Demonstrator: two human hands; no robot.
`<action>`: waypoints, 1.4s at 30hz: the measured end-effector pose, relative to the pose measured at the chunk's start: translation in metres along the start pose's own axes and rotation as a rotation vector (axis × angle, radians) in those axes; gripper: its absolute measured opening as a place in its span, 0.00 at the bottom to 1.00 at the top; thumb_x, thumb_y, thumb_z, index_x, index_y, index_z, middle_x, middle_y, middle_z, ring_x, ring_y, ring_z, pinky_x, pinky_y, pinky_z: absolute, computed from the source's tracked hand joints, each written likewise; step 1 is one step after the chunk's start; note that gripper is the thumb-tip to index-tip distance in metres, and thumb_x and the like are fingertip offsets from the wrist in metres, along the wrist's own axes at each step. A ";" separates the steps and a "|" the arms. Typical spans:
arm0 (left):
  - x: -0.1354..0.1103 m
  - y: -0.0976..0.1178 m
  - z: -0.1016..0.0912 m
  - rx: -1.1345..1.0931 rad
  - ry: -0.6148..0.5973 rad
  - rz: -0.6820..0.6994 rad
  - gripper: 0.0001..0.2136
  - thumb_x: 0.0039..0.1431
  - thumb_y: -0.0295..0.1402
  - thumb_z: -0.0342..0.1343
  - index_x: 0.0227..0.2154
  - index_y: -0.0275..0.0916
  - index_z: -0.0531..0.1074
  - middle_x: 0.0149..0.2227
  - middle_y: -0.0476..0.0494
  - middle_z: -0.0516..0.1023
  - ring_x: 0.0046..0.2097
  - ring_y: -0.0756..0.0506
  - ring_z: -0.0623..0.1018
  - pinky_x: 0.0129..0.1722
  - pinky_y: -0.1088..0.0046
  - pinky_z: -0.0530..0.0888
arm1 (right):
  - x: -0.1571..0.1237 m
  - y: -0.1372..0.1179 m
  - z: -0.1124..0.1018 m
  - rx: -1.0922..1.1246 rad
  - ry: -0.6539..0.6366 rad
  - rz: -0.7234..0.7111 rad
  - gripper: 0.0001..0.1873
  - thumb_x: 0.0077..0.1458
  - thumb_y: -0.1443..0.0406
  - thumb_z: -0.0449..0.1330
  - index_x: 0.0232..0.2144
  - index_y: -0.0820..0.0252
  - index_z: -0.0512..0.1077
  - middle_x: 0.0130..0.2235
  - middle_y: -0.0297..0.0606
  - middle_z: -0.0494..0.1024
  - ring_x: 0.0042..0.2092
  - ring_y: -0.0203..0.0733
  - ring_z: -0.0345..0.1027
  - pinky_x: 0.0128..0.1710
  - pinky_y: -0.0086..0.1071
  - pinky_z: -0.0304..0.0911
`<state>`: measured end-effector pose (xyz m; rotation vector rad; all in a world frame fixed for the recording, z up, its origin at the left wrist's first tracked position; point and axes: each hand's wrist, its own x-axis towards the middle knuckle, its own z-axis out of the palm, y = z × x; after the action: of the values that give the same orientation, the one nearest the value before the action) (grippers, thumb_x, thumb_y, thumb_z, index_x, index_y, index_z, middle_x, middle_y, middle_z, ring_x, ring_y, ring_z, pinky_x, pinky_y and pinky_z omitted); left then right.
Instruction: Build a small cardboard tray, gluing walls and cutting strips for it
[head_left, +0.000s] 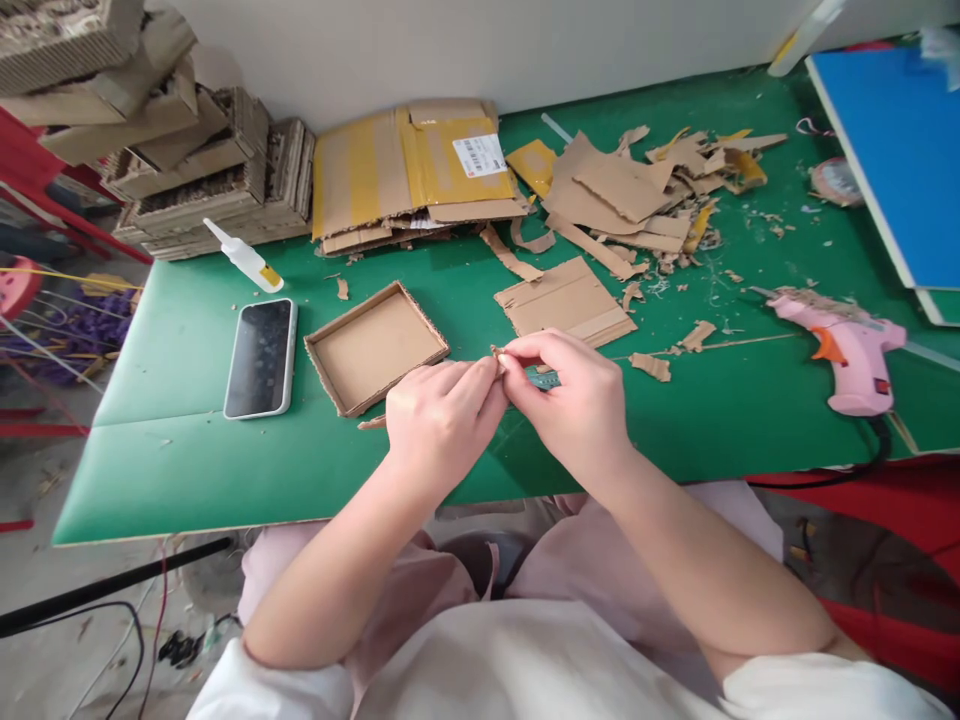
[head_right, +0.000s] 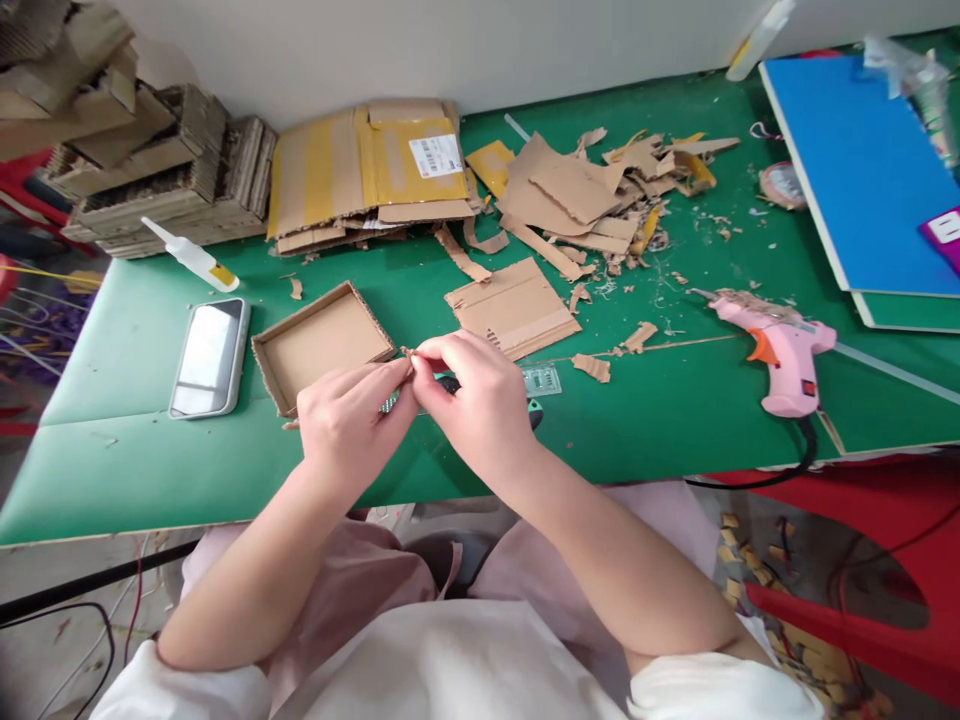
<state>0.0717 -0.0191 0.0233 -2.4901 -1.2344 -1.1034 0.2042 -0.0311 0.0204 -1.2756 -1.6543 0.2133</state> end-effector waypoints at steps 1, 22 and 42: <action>0.000 0.001 0.000 -0.007 0.012 -0.005 0.12 0.58 0.27 0.52 0.20 0.38 0.72 0.18 0.52 0.73 0.21 0.54 0.70 0.23 0.78 0.63 | 0.000 0.000 0.000 0.013 0.005 0.017 0.06 0.55 0.70 0.56 0.27 0.59 0.71 0.28 0.34 0.77 0.30 0.34 0.71 0.32 0.27 0.67; -0.001 0.001 0.001 0.045 0.063 -0.025 0.11 0.56 0.28 0.53 0.20 0.38 0.72 0.16 0.54 0.73 0.19 0.54 0.70 0.22 0.79 0.62 | 0.000 0.004 0.003 -0.003 0.028 0.004 0.05 0.52 0.71 0.58 0.26 0.61 0.71 0.26 0.34 0.76 0.27 0.32 0.70 0.29 0.24 0.66; 0.001 -0.001 -0.004 -0.090 -0.136 -0.222 0.07 0.55 0.27 0.55 0.23 0.39 0.74 0.22 0.53 0.78 0.23 0.53 0.75 0.22 0.81 0.65 | -0.002 0.002 -0.002 -0.107 -0.071 -0.044 0.05 0.53 0.72 0.58 0.27 0.61 0.73 0.26 0.35 0.78 0.27 0.33 0.71 0.27 0.24 0.64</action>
<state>0.0690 -0.0196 0.0271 -2.5806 -1.5651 -1.0741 0.2070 -0.0323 0.0186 -1.3230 -1.7727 0.1465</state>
